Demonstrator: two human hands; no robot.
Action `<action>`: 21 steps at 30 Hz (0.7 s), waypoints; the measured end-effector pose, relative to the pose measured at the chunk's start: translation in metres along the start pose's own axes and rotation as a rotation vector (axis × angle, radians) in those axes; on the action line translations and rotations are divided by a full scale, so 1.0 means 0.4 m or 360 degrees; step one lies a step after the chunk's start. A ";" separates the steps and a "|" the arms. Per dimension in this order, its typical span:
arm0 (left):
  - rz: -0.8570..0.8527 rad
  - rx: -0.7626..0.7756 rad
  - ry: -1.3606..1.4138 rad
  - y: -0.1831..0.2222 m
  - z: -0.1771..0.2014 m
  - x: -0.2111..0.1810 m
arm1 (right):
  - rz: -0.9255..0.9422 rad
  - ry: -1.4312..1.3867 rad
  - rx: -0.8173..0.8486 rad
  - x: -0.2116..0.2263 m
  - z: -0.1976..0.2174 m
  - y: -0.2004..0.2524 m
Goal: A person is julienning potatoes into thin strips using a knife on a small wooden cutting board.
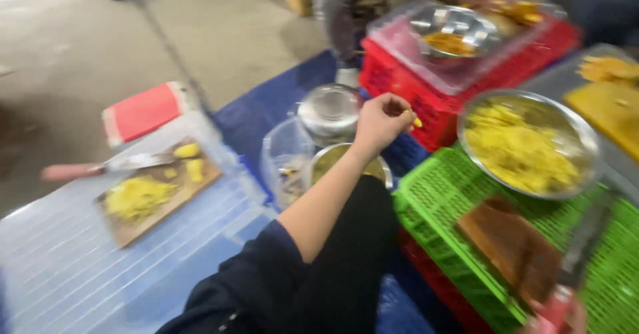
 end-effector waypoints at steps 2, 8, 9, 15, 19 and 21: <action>0.0066 -0.0079 -0.0518 -0.026 0.095 0.127 | 0.0053 0.0078 0.0052 0.064 -0.073 -0.002; 0.0355 0.0124 -0.1550 0.149 0.344 0.465 | 0.0526 0.0668 -0.0193 0.130 -0.282 0.132; 0.0582 0.0144 -0.1455 0.176 0.387 0.542 | 0.0631 0.0785 -0.0264 0.165 -0.314 0.192; 0.0952 0.0052 -0.1158 0.492 0.371 0.531 | 0.0780 0.0909 -0.0221 0.003 -0.096 0.173; 0.0803 -0.0171 -0.1079 0.488 0.332 0.367 | 0.0667 0.0937 -0.0103 0.061 -0.104 0.205; 0.0153 -0.0535 -0.0940 0.438 0.323 0.314 | 0.0604 0.0931 -0.0045 0.066 -0.117 0.229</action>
Point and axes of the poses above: each hand's wrist, its own y-axis away from the middle knuckle, its own z-axis out of the back of the hand, x = y × z, the point moved 1 cm from there along -y, towards the middle knuckle, and after that the axes turned 1 degree about y, right-handed, at the moved point
